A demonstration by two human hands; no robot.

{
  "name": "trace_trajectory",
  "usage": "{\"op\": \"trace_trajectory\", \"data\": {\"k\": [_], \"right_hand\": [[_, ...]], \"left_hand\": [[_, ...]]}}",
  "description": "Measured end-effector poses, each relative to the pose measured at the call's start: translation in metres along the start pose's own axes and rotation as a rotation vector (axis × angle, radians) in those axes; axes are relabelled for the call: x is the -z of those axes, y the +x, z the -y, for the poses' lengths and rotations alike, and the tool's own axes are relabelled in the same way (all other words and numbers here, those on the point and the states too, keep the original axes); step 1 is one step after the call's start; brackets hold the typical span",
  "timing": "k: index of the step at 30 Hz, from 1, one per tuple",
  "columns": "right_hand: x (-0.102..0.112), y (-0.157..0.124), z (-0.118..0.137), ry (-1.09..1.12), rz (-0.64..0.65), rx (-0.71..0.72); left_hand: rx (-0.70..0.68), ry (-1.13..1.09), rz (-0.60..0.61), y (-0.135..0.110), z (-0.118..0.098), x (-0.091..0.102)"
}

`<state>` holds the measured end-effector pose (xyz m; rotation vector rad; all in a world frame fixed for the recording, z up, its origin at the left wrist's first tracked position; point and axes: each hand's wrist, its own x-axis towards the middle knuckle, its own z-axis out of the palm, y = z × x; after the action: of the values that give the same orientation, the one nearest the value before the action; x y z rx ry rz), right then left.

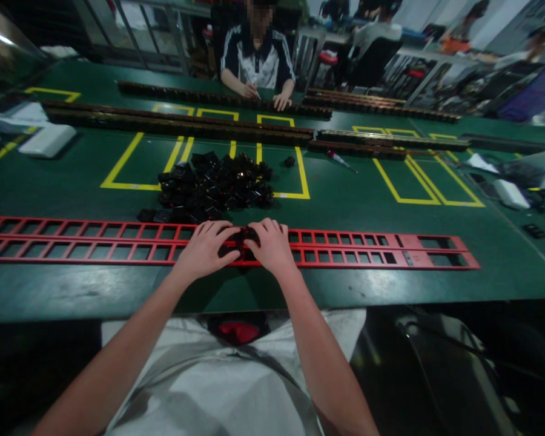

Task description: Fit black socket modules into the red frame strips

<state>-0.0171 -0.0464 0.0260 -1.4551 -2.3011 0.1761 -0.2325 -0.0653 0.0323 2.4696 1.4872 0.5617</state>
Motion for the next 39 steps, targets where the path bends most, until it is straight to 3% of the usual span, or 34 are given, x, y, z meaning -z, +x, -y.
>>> {"op": "trace_trajectory", "data": {"k": [22,39], "right_hand": [[-0.0025,0.0023,-0.0037,0.134,0.053,0.036],[-0.0046,0.0043,-0.0063,0.15,0.059,-0.02]], "left_hand": [[-0.01,0.011,-0.009,0.0003,0.0,0.0001],[-0.002,0.003,-0.002,-0.0002,-0.0004,0.0006]]}}
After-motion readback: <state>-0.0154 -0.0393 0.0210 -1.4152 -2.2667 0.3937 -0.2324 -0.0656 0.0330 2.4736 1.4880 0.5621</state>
